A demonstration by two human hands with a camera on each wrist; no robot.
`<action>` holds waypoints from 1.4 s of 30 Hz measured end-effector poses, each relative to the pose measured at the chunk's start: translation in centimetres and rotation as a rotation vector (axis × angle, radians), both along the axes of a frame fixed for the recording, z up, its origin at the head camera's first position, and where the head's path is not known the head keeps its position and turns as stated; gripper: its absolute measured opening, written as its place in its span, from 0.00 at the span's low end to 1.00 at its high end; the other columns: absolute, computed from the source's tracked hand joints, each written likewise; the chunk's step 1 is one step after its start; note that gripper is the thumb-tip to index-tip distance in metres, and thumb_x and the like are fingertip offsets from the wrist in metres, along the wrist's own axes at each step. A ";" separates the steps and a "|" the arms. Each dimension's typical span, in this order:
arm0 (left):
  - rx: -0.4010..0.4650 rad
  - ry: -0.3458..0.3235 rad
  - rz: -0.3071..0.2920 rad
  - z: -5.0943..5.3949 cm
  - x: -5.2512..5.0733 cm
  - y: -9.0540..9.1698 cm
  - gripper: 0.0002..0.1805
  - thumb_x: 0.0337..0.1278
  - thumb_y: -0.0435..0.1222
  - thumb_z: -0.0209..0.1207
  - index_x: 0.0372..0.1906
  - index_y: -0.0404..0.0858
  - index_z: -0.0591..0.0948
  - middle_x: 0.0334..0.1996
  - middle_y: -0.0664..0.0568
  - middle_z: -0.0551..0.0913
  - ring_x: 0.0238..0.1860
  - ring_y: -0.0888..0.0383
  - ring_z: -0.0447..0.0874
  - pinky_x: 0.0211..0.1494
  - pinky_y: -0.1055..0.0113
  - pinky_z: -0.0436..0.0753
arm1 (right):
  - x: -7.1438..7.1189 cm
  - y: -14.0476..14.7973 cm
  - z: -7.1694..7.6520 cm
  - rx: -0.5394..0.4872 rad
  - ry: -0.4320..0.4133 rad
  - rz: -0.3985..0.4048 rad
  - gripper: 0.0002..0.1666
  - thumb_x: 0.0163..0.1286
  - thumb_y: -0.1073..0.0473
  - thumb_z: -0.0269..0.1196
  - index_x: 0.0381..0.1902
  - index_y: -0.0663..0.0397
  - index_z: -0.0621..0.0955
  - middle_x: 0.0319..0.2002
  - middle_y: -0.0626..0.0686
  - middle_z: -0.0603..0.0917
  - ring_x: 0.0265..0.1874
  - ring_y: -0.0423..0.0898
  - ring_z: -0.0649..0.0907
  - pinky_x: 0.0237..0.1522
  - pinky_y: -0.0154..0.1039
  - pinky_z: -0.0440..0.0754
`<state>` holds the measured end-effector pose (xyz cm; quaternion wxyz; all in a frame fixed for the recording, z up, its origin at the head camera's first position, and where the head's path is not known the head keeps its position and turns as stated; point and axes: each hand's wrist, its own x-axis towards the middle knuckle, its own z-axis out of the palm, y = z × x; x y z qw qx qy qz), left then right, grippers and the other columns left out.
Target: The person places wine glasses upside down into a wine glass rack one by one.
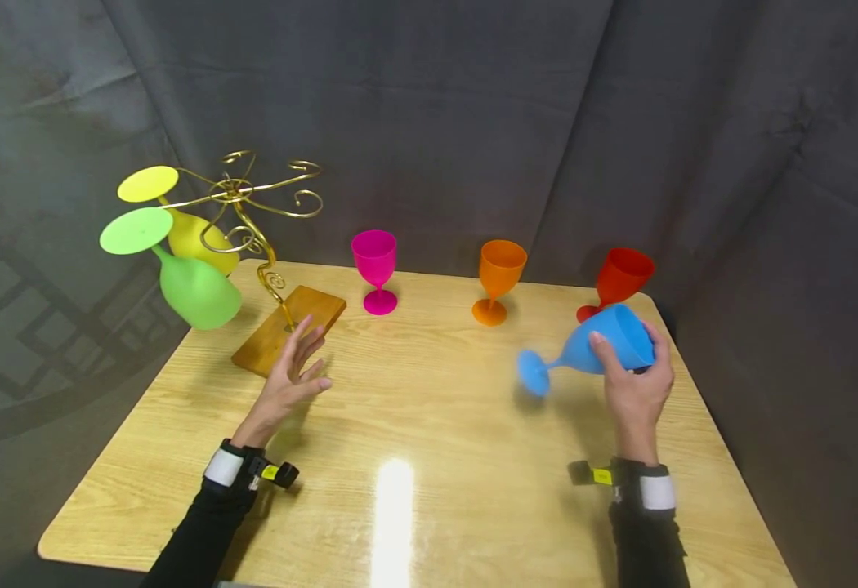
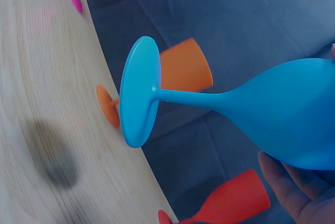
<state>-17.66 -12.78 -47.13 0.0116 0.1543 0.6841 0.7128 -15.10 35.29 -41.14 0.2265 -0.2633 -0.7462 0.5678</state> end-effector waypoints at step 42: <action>0.215 0.022 -0.174 0.1 0.8 4.7 0.56 0.56 0.38 0.74 0.83 0.46 0.51 0.80 0.40 0.57 0.79 0.30 0.51 0.78 0.37 0.62 | 1.8 -10.8 -0.5 -0.196 0.217 0.219 0.37 0.69 0.46 0.65 0.74 0.29 0.69 0.72 0.48 0.66 0.68 0.48 0.64 0.71 0.64 0.67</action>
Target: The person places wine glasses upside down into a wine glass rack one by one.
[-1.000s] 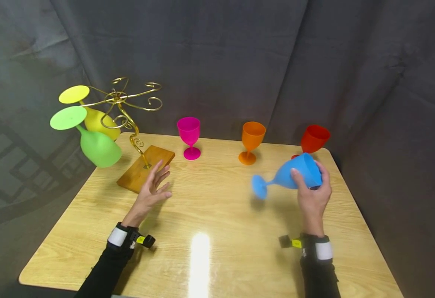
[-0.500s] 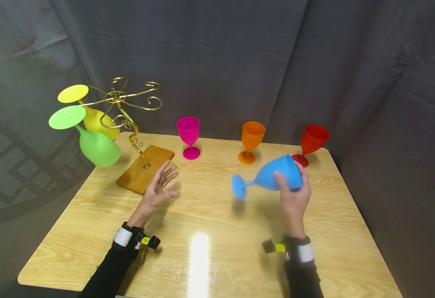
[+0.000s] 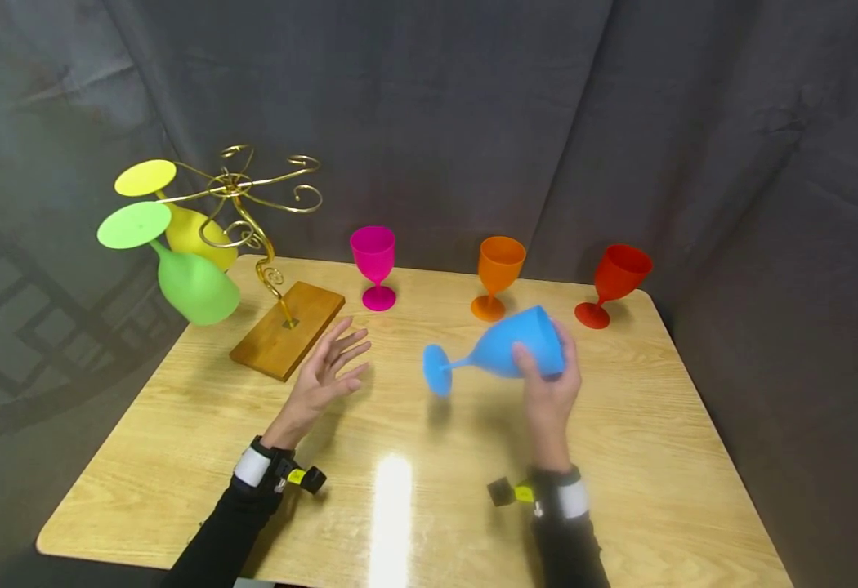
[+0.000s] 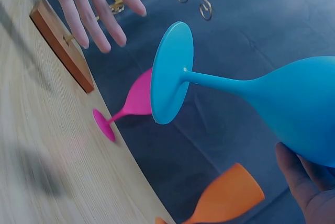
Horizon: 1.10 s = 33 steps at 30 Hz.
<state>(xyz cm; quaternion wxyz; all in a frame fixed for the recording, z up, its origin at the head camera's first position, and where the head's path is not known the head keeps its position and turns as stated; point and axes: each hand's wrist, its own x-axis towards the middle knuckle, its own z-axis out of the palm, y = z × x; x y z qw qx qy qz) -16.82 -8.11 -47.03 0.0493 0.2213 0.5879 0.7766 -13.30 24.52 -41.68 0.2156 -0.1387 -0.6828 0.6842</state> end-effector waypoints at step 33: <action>0.033 -0.035 -0.120 0.9 1.5 3.3 0.53 0.51 0.43 0.77 0.80 0.46 0.60 0.77 0.35 0.62 0.74 0.43 0.69 0.70 0.60 0.80 | 0.9 -5.2 -0.9 -0.191 0.098 0.135 0.34 0.72 0.50 0.61 0.74 0.35 0.69 0.69 0.47 0.67 0.67 0.51 0.66 0.63 0.42 0.77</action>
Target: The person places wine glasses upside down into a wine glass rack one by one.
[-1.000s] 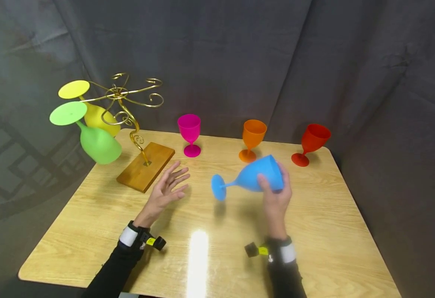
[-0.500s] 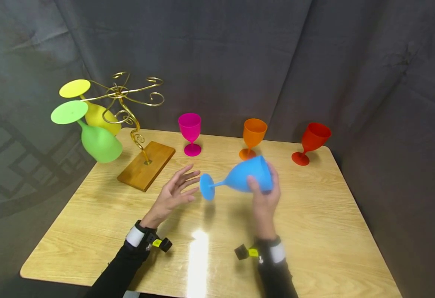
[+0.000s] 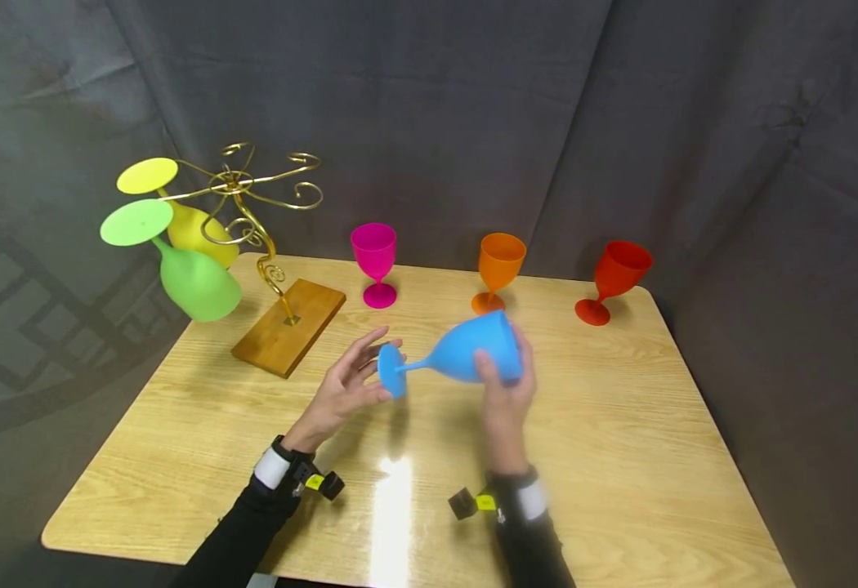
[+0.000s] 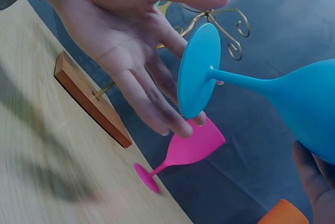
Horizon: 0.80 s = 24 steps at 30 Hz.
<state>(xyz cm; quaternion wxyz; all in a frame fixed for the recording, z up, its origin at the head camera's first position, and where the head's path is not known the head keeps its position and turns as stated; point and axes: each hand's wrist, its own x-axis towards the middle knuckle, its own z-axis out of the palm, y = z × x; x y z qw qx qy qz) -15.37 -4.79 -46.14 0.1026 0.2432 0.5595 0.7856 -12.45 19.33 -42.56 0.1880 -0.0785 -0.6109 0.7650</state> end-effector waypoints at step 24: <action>-0.098 0.128 0.180 1.2 -0.8 -1.2 0.28 0.55 0.23 0.68 0.62 0.29 0.74 0.55 0.34 0.79 0.56 0.47 0.81 0.46 0.69 0.89 | -0.6 1.2 -0.8 0.166 -0.084 0.203 0.40 0.73 0.56 0.65 0.77 0.30 0.63 0.75 0.51 0.66 0.69 0.52 0.68 0.68 0.51 0.69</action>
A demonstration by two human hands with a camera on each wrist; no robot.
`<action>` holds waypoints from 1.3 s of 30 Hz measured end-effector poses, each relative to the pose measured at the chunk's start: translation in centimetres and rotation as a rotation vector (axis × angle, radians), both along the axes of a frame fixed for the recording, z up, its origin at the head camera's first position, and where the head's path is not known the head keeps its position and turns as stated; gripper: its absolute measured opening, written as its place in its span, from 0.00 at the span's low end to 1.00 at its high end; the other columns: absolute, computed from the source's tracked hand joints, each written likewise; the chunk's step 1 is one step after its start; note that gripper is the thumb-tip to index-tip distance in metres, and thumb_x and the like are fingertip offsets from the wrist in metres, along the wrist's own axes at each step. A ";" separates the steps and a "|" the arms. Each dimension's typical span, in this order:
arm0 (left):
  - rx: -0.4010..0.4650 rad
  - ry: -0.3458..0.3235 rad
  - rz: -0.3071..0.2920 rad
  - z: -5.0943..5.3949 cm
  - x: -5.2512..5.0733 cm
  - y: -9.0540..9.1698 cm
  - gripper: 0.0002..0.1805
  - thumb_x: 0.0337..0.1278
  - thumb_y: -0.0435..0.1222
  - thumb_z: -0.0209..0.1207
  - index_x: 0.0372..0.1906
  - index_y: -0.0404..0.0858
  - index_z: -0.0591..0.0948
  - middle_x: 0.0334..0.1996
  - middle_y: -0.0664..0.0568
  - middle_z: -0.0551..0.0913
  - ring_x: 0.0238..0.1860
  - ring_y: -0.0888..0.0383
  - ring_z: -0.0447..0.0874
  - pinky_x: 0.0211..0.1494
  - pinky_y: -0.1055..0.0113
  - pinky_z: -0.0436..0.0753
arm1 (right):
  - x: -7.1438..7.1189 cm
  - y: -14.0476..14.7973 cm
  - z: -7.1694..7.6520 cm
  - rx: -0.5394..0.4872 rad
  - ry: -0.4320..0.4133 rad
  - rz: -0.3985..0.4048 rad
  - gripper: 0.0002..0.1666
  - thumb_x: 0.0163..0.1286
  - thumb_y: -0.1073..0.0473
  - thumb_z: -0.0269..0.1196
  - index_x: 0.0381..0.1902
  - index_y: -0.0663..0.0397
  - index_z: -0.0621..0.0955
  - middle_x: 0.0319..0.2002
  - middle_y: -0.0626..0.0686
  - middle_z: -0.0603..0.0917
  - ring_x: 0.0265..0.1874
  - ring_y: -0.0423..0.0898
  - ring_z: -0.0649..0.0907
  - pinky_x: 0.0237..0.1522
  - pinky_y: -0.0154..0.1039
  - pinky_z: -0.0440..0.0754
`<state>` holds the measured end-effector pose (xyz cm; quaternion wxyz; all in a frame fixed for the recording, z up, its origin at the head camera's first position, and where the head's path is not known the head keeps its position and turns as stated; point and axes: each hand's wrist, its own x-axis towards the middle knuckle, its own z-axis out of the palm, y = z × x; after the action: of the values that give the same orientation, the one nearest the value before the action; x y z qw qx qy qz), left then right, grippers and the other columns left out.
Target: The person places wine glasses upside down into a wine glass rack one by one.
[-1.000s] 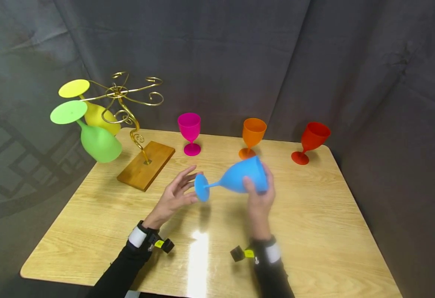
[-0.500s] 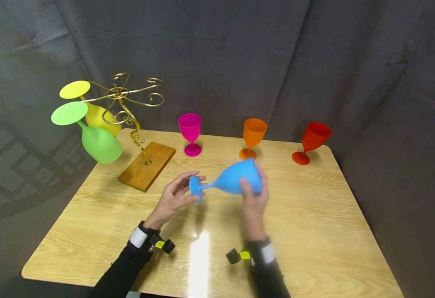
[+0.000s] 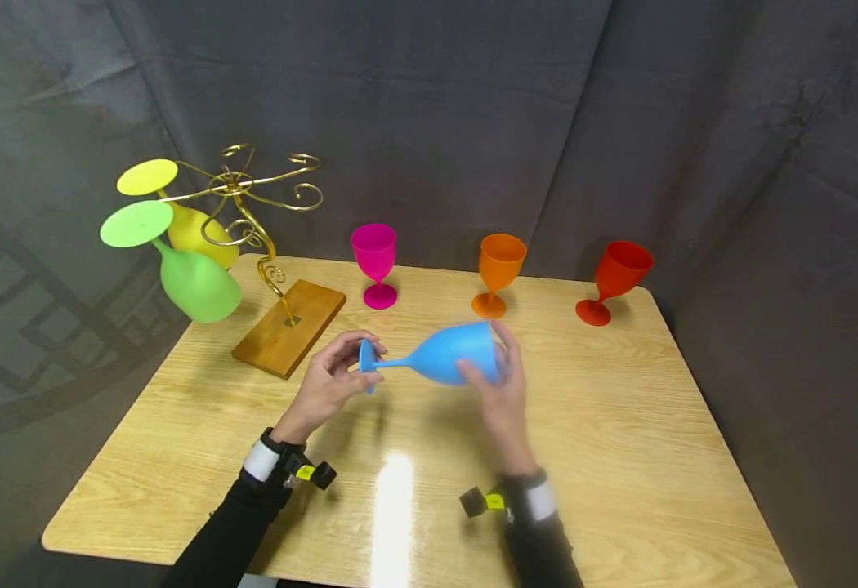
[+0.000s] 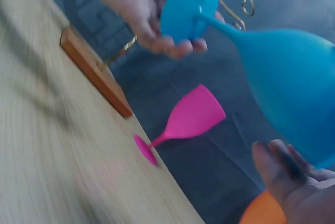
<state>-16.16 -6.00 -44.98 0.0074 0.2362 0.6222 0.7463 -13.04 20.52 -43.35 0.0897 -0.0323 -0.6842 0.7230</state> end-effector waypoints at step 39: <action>-0.591 0.347 0.028 6.1 -0.9 -1.3 0.30 0.47 0.36 0.76 0.59 0.42 0.83 0.55 0.52 0.86 0.46 0.55 0.83 0.46 0.64 0.90 | -2.0 0.4 -0.2 1.030 0.188 0.304 0.66 0.44 0.39 0.83 0.78 0.28 0.61 0.73 0.50 0.72 0.64 0.57 0.77 0.57 0.66 0.83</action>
<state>-17.04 -7.32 -38.90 -0.0404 0.3387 0.8067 0.4825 -15.05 20.94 -43.51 0.0492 0.1797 -0.9359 0.2990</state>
